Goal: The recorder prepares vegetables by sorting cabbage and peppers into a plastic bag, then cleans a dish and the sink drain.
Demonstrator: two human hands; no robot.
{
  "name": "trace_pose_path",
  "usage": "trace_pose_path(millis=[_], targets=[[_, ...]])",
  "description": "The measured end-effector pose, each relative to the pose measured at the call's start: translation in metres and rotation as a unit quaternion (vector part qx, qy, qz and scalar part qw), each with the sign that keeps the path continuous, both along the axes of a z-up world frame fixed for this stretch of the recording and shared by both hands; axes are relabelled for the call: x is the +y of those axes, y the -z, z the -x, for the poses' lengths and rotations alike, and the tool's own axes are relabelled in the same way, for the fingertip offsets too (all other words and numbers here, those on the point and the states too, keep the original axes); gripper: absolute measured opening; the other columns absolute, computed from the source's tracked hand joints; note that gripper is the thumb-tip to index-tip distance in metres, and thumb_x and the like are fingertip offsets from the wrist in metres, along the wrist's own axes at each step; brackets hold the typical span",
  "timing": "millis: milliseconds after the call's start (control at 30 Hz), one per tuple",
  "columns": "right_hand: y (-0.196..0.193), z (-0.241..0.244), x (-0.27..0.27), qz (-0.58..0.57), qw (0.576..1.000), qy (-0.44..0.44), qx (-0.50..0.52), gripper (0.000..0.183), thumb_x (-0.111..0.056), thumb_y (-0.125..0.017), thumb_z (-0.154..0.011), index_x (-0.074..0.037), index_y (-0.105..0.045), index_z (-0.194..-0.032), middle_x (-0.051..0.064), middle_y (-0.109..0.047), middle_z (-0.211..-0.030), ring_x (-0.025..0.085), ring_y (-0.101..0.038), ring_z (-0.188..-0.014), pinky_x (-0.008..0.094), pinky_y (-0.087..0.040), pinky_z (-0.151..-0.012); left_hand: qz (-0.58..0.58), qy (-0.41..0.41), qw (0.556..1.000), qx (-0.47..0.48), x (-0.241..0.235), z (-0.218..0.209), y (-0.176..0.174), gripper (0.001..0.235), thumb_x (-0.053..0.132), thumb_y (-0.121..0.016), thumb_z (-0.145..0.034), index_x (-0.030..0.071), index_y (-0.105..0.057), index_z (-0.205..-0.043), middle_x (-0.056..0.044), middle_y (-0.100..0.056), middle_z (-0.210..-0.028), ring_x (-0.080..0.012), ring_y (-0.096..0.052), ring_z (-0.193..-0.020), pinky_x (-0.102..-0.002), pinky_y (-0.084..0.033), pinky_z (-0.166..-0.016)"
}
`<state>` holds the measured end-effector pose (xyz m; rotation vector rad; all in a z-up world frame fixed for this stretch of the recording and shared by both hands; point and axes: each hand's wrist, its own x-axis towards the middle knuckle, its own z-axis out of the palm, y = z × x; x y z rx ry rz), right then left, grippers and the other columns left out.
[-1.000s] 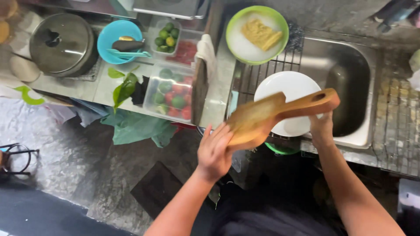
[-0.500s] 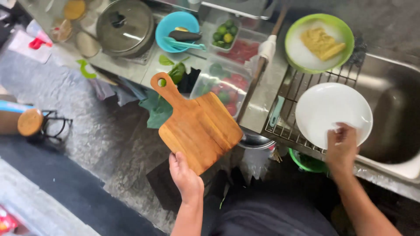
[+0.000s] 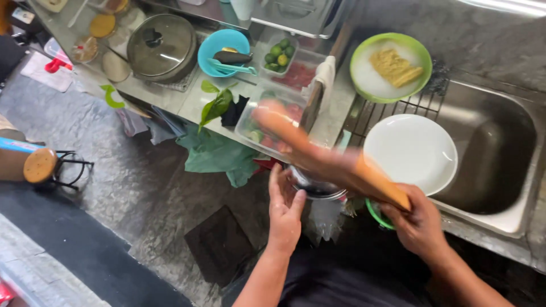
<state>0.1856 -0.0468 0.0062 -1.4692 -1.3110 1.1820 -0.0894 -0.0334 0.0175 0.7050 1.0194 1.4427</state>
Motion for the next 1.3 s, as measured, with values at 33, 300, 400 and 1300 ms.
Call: trace_pose_path(millis=[33, 300, 400, 1300], targets=[[-0.023, -0.006, 0.000, -0.189, 0.974, -0.043, -0.120, 0.043, -0.001, -0.065, -0.091, -0.005, -0.061, -0.133, 0.016, -0.069, -0.125, 0.030, -0.067, -0.116, 0.034, -0.055, -0.096, -0.033, 0.012, 0.997, 0.066, 0.004, -0.001, -0.017, 0.064, 0.019, -0.060, -0.099, 0.005, -0.031, -0.154, -0.010, -0.050, -0.146, -0.0202, -0.051, -0.131, -0.037, -0.039, -0.111], [-0.073, -0.006, 0.001, -0.470, 0.814, -0.128, -0.317, 0.019, 0.000, -0.069, -0.081, -0.004, -0.074, -0.100, 0.017, -0.071, -0.119, 0.036, -0.068, -0.117, 0.050, -0.053, -0.105, 0.148, 0.119, 0.907, -0.376, 0.022, 0.029, -0.034, 0.092, 0.019, -0.082, -0.088, 0.011, -0.034, -0.166, -0.025, -0.040, -0.147, -0.0375, -0.051, -0.121, -0.052, -0.047, -0.094], [-0.080, 0.027, 0.010, -0.461, 0.831, -0.128, -0.285, 0.022, 0.002, -0.067, -0.083, -0.004, -0.073, -0.103, 0.018, -0.071, -0.120, 0.036, -0.068, -0.118, 0.050, -0.055, -0.106, -0.262, 0.143, 0.935, 0.193, 0.029, 0.064, -0.023, 0.089, 0.003, -0.083, -0.089, 0.015, -0.034, -0.162, -0.015, -0.036, -0.166, -0.0322, -0.047, -0.151, -0.048, -0.046, -0.121], [0.080, 0.459, 0.297, -0.090, 0.909, 0.024, -0.406, 0.083, -0.044, -0.083, -0.079, -0.010, -0.048, -0.146, 0.031, -0.042, -0.147, 0.048, -0.044, -0.132, 0.053, -0.041, -0.108, 0.170, -0.137, 0.957, -0.192, 0.182, 0.532, 0.086, 0.049, 0.009, -0.054, -0.086, 0.007, -0.055, -0.136, -0.010, -0.063, -0.132, -0.0257, -0.058, -0.124, -0.045, -0.045, -0.109]])
